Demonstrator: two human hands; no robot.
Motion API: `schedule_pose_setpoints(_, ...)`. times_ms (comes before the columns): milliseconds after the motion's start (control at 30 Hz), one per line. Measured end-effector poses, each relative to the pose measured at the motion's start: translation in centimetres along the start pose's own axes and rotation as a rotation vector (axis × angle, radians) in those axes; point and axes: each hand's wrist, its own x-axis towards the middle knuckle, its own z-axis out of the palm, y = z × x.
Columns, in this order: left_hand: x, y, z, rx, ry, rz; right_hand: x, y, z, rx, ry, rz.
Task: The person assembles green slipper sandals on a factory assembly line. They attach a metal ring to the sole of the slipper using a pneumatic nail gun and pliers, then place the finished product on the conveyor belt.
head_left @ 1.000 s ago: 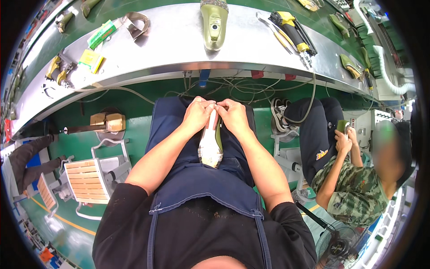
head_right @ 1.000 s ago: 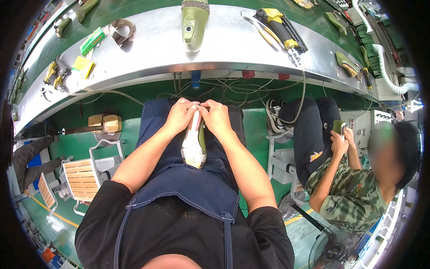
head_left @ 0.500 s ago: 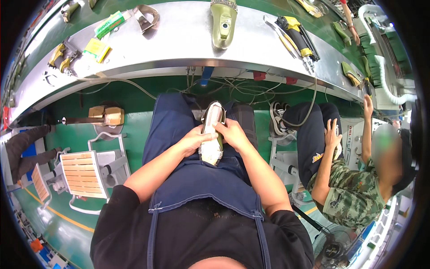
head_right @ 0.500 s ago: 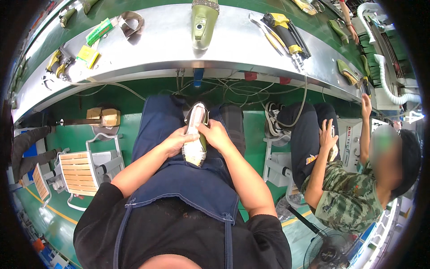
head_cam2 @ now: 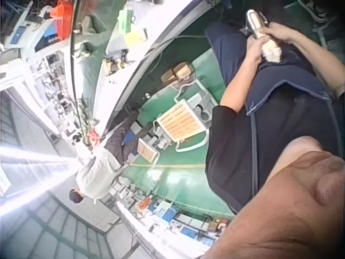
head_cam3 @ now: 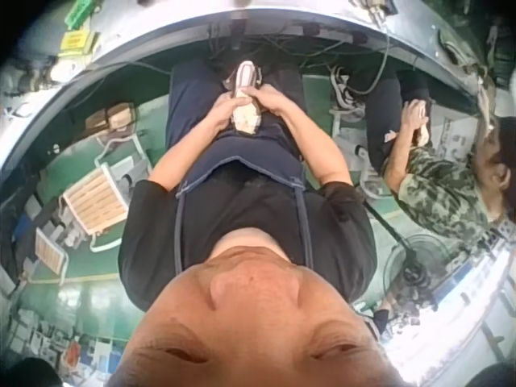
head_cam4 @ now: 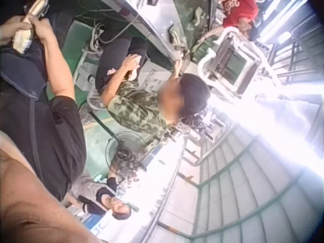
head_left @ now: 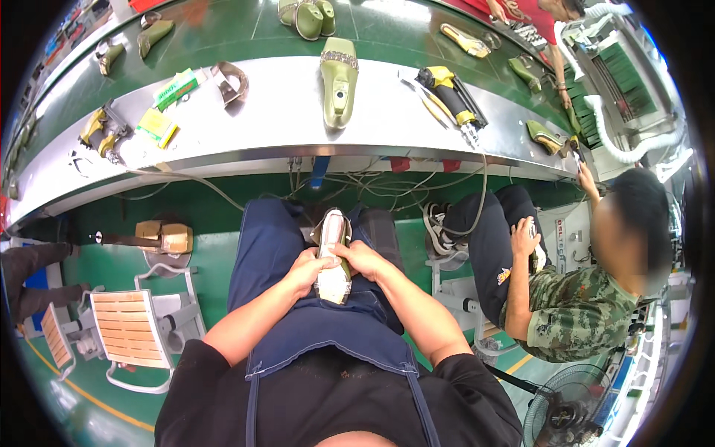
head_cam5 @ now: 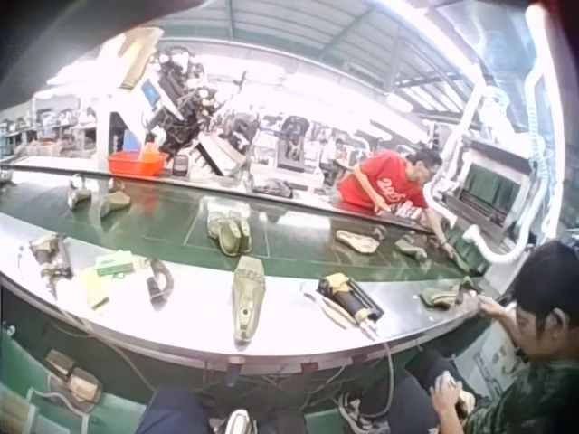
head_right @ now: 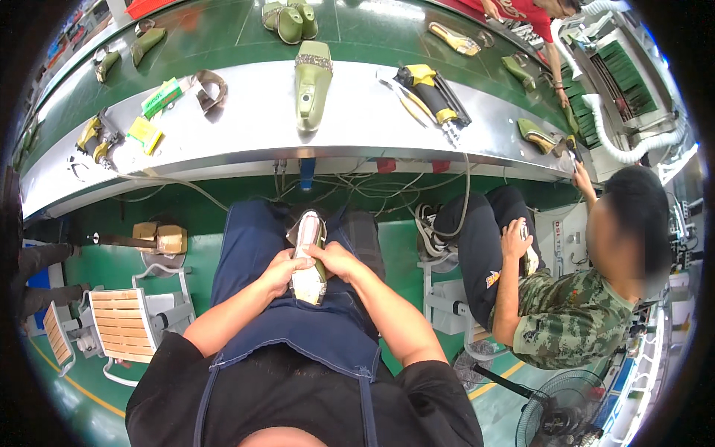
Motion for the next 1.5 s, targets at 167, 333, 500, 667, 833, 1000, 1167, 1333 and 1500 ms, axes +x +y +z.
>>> schedule_pose_setpoints(167, -0.7, 0.9, 0.5, 0.049, 0.019, -0.006, -2.3, -2.8, -0.6, -0.334, -0.015, 0.022)
schedule_pose_setpoints(333, -0.7, 1.1, 0.0, 0.174, 0.060, -0.031, -6.0, -16.1, -4.8, -0.735, 0.673, -0.774)
schedule_pose_setpoints(500, -0.9, 1.8, 0.1, 0.337, 0.095, -0.037, 0.1, -25.4, -17.6, -1.077, 1.048, -1.014)
schedule_pose_setpoints(667, -1.1, 1.8, 0.5, 0.312, 0.136, 0.037, 5.2, -25.0, -20.2, -1.220, 1.160, -0.528)
schedule_pose_setpoints(833, -0.5, 0.6, 0.5, 0.150, 0.089, 0.235, 1.8, -25.6, -16.0, -1.343, 1.172, -0.418)
schedule_pose_setpoints(1000, -0.4, 0.3, 0.0, 0.219, 0.059, 0.369, -2.2, -22.1, -14.6, -1.419, 0.929, -0.612)
schedule_pose_setpoints(1167, -0.8, 0.8, -0.2, 0.424, 0.098, 0.339, -7.9, -17.9, -9.9, -1.217, 0.640, -0.415)
schedule_pose_setpoints(1333, -1.3, 1.1, -0.2, 0.449, 0.098, 0.327, -10.4, -14.5, -3.8, -0.378, 0.145, -0.198)
schedule_pose_setpoints(1500, -1.6, 1.5, 0.0, 0.439, 0.084, 0.319, -8.9, -13.2, -1.7, -0.922, -0.171, -0.102)
